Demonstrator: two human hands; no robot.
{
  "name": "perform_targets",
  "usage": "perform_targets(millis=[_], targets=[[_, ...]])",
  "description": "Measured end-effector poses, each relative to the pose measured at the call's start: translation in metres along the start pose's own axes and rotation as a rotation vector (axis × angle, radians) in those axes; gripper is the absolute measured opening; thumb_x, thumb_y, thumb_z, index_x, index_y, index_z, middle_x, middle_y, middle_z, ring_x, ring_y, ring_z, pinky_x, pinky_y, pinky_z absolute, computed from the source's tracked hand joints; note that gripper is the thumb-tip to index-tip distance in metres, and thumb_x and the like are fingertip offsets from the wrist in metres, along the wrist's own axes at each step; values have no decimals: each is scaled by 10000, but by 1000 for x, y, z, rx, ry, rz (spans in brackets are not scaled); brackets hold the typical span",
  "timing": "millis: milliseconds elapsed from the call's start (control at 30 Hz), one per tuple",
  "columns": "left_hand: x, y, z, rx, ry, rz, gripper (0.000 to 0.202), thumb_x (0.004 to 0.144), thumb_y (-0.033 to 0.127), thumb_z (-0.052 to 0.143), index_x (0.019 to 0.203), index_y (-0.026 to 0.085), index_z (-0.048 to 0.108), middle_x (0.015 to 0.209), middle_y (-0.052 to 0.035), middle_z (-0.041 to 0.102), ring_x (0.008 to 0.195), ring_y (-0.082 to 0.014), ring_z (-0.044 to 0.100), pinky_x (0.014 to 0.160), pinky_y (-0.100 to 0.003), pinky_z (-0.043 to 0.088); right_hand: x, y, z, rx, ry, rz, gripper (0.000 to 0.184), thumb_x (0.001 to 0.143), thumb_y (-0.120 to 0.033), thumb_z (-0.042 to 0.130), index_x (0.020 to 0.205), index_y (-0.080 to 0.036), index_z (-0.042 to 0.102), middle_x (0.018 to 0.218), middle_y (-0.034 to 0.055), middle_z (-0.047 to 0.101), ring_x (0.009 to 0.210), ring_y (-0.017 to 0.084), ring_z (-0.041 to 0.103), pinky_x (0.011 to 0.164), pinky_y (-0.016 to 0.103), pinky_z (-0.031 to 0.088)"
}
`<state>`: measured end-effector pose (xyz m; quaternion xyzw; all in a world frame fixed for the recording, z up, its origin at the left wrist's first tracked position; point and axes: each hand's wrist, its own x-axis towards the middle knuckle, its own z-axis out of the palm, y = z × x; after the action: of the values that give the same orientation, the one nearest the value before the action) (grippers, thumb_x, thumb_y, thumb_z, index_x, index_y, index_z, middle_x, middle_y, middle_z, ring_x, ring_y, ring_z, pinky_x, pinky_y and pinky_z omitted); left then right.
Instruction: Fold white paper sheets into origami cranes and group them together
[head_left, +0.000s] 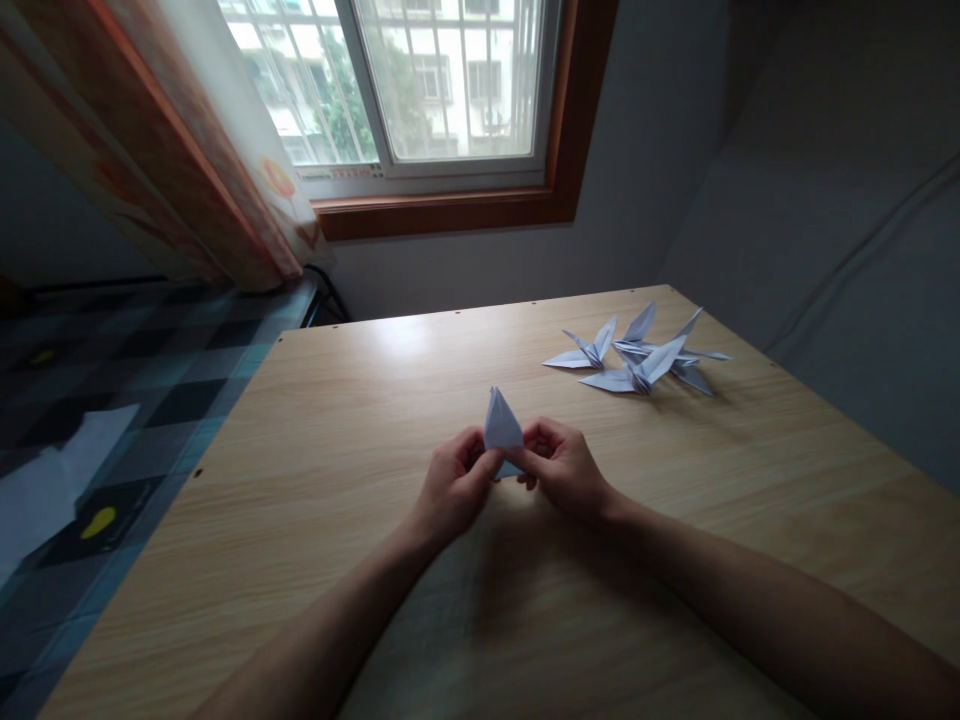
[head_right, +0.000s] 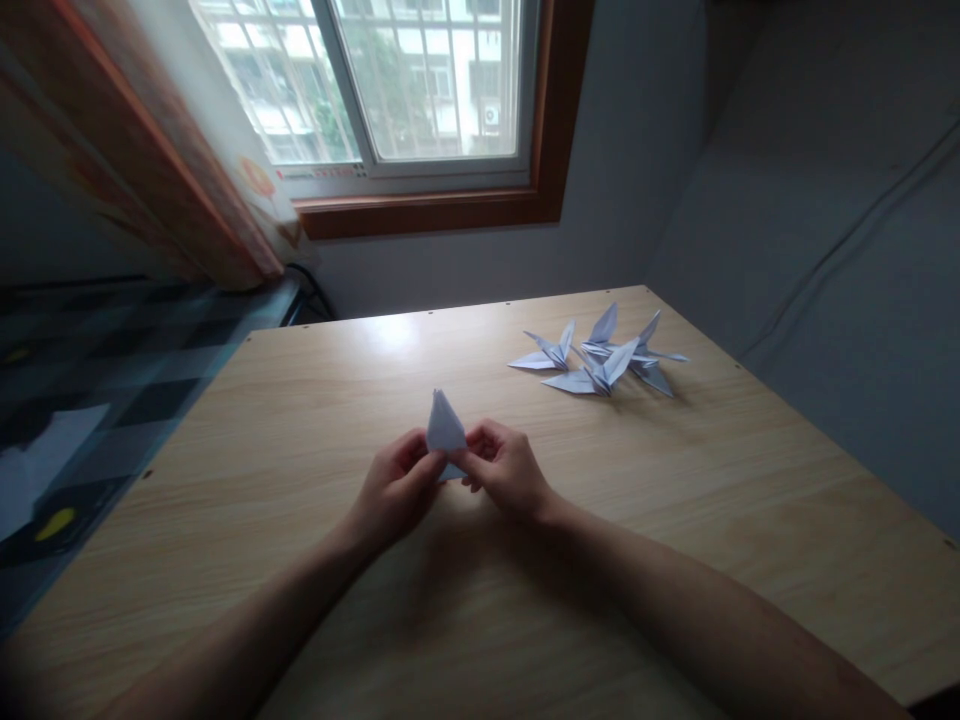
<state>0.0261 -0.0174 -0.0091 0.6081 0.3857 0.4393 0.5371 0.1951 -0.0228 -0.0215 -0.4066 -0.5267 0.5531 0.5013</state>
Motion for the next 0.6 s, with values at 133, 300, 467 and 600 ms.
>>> perform_targets(millis=[133, 300, 467, 600], targets=[[-1, 1, 0, -9, 78, -21, 246, 821, 393, 649, 803, 148, 655, 716, -20, 649, 657, -151, 570, 621, -260, 455, -1, -2, 2, -19, -22, 48, 353, 719, -453, 779, 711, -171, 566, 550, -33, 609, 430, 108, 587, 400, 203, 475], [0, 6, -2, 24, 168, -16, 219, 819, 356, 648, 740, 152, 665, 665, -3, 631, 612, -129, 520, 582, -245, 420, -1, -5, 4, 6, -79, 59, 341, 685, -410, 800, 772, -169, 575, 609, -26, 637, 460, 104, 595, 419, 206, 489], [3, 5, -2, -6, 146, -43, 225, 810, 360, 663, 771, 138, 656, 694, -16, 650, 628, -129, 551, 599, -246, 425, -1, -8, 5, -37, -66, 42, 298, 729, -397, 755, 716, -168, 564, 570, -26, 615, 471, 113, 605, 440, 218, 501], [2, 1, 2, -127, 257, -15, 312, 772, 352, 717, 966, 188, 536, 780, 14, 639, 596, -111, 576, 560, -225, 429, -3, -8, 5, -65, 36, 5, 310, 744, -419, 745, 695, -182, 551, 541, -22, 608, 459, 135, 615, 435, 233, 499]])
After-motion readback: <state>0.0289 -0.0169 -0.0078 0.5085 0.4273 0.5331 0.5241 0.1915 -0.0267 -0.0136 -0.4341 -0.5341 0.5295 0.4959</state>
